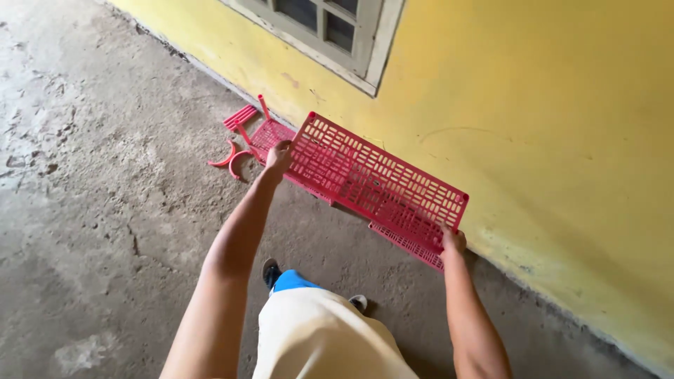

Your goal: Assembling a pink plastic multi-tier shelf by attaching tubes to the panels.

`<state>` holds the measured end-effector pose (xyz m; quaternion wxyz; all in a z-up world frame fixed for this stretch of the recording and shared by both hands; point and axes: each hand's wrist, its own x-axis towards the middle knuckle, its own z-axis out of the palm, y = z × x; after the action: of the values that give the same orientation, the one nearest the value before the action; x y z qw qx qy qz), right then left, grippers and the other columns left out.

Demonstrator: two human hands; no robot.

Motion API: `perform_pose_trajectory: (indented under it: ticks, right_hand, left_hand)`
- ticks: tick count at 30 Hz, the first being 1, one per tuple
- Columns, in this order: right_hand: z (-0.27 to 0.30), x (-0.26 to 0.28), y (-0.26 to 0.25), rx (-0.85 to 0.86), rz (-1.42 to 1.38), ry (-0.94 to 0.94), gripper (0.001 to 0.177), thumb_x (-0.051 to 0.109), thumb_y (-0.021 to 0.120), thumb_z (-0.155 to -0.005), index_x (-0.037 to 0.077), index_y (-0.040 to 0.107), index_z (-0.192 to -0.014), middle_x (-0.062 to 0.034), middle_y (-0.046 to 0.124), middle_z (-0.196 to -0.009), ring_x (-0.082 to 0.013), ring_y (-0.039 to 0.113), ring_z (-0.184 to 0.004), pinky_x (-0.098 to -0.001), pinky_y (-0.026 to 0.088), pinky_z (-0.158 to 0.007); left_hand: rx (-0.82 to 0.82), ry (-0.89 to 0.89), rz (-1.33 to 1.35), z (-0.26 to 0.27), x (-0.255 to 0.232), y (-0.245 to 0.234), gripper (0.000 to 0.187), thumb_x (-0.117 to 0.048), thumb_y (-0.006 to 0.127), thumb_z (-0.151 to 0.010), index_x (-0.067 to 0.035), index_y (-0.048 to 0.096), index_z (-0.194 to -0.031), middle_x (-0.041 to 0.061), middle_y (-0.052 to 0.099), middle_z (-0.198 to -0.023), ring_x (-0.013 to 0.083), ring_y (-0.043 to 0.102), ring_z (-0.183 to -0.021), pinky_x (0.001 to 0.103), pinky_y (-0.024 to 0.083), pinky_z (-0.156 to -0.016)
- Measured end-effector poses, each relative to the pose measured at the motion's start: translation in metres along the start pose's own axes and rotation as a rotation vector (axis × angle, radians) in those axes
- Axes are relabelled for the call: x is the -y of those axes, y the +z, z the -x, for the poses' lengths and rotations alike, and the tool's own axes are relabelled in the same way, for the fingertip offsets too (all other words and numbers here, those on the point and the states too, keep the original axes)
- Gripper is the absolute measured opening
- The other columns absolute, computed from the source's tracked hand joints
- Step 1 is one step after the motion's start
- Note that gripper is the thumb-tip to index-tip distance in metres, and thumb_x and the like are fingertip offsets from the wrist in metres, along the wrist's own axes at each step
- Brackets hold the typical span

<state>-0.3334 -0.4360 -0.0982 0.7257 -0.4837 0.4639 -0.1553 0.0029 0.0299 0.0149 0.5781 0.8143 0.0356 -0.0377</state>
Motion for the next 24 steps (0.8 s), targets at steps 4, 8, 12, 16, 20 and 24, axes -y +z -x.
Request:
perform_pose_trajectory:
  ticks: [4,8,12,16,20,24]
  right_hand:
    - [0.004,-0.001,0.055,0.009,0.039,-0.047,0.032,0.024,0.079,-0.090,0.008,0.064,-0.114,-0.0084,0.069,-0.095,-0.0174,0.060,-0.063,-0.0334,0.050,-0.051]
    - [0.008,-0.019,0.116,-0.104,0.222,-0.262,0.028,0.024,0.085,-0.090,0.007,0.070,-0.107,-0.0047,0.073,-0.099,-0.0070,0.066,-0.070,-0.0256,0.054,-0.055]
    - [0.041,-0.016,0.191,-0.062,0.168,-0.091,0.035,0.027,0.080,-0.089,0.002,0.070,-0.111,-0.0135,0.071,-0.101,-0.0245,0.061,-0.072,-0.0390,0.049,-0.058]
    - [0.052,-0.026,0.263,-0.190,0.402,-0.182,0.049,0.033,0.083,-0.084,0.003,0.072,-0.121,-0.0140,0.072,-0.115,-0.0255,0.067,-0.100,-0.0391,0.052,-0.082]
    - [0.058,-0.044,0.311,-0.166,0.287,-0.052,0.052,0.032,0.082,-0.085,0.000,0.067,-0.122,-0.0160,0.070,-0.118,-0.0275,0.069,-0.100,-0.0429,0.056,-0.081]
    - [0.057,-0.044,0.349,-0.202,0.378,-0.068,0.051,0.033,0.080,-0.085,0.001,0.071,-0.124,-0.0160,0.072,-0.122,-0.0287,0.069,-0.104,-0.0456,0.055,-0.090]
  left_hand:
    - [-0.006,0.047,-0.049,-0.021,-0.012,-0.058,0.033,-0.029,0.067,-0.098,-0.011,0.073,-0.125,0.003,0.077,-0.098,0.0095,0.061,-0.068,0.029,0.048,-0.057]
    - [0.023,0.029,-0.020,-0.061,-0.002,-0.108,0.032,-0.029,0.067,-0.098,-0.011,0.073,-0.124,0.003,0.077,-0.099,0.0112,0.060,-0.069,0.030,0.046,-0.057]
    - [0.070,0.035,0.038,-0.118,0.021,-0.160,0.032,-0.030,0.066,-0.101,-0.009,0.072,-0.126,0.005,0.076,-0.102,0.0117,0.063,-0.077,0.029,0.050,-0.064]
    - [0.090,0.013,0.073,-0.174,0.023,-0.205,0.034,-0.031,0.064,-0.102,-0.010,0.069,-0.129,0.004,0.076,-0.106,0.0120,0.067,-0.082,0.028,0.053,-0.068]
    - [0.079,-0.098,0.020,-0.219,0.046,-0.233,0.036,-0.030,0.064,-0.103,-0.013,0.067,-0.133,0.007,0.074,-0.104,0.0156,0.062,-0.077,0.031,0.049,-0.065]
    - [0.133,-0.172,0.099,-0.264,0.051,-0.237,0.038,-0.031,0.064,-0.102,-0.011,0.067,-0.135,0.008,0.073,-0.109,0.0176,0.061,-0.081,0.033,0.050,-0.069]
